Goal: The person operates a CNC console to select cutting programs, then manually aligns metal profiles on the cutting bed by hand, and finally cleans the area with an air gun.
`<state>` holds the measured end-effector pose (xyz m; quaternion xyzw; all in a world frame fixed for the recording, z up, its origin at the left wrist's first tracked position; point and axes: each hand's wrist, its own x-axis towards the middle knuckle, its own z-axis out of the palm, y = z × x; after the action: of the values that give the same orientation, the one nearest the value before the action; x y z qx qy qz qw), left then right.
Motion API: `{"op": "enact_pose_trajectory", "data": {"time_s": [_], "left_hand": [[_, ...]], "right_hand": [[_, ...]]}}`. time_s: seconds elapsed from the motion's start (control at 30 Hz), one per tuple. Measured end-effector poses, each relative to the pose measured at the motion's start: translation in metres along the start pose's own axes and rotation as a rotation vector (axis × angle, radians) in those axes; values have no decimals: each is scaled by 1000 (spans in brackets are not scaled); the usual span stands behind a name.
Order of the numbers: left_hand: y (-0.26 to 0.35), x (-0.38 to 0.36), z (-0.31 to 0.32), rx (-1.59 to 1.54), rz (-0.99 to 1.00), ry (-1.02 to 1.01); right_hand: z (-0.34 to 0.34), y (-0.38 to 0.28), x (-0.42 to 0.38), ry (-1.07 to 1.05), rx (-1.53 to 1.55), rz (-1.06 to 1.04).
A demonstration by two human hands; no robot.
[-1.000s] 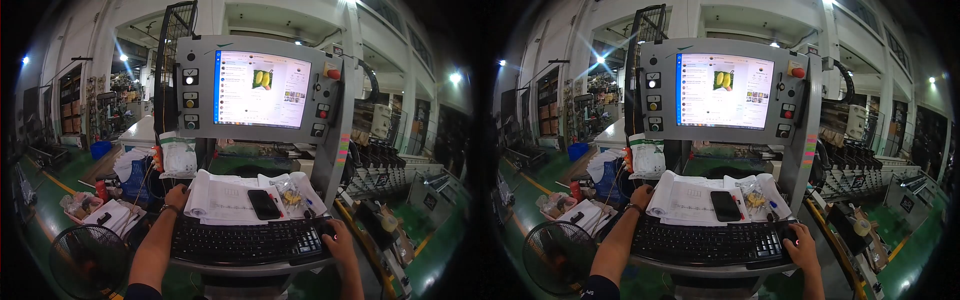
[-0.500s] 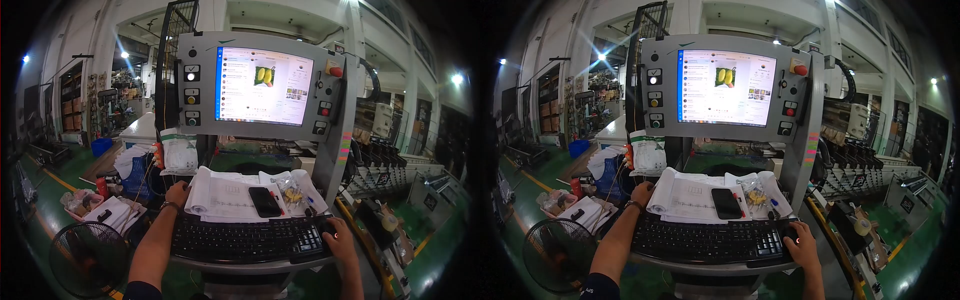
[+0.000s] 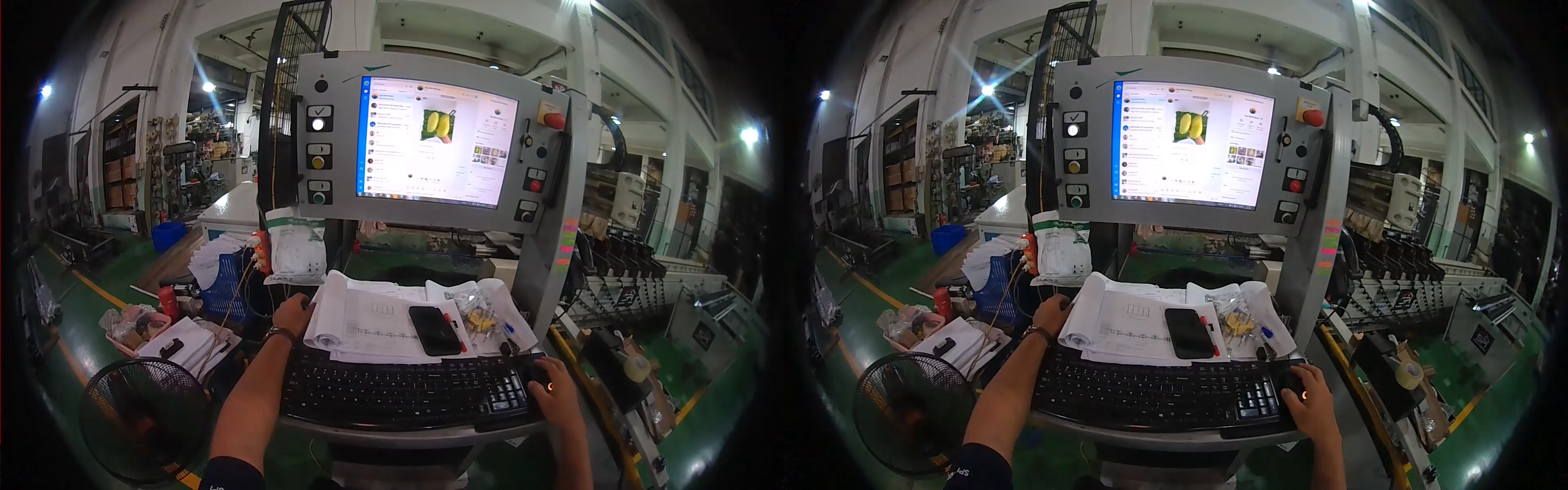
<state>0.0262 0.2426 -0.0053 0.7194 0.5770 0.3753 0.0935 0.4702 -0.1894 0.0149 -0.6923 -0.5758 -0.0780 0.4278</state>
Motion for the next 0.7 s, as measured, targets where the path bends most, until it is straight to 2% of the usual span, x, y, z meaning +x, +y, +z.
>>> {"op": "enact_pose_trajectory", "data": {"time_s": [0.37, 0.47, 0.53, 0.6, 0.7], "left_hand": [[-2, 1, 2, -24, -19, -11], [0, 1, 2, 6, -30, -35], [1, -1, 2, -6, -29, -19], [4, -3, 0, -9, -27, -12], [6, -4, -5, -29, -46, -34]], "right_hand": [[1, 4, 4, -19, -6, -20], [3, 31, 11, -83, 14, -37], [-1, 31, 16, -118, 68, 74], [-3, 23, 20, -117, 14, 122], [11, 32, 15, -1, 24, 66]]}}
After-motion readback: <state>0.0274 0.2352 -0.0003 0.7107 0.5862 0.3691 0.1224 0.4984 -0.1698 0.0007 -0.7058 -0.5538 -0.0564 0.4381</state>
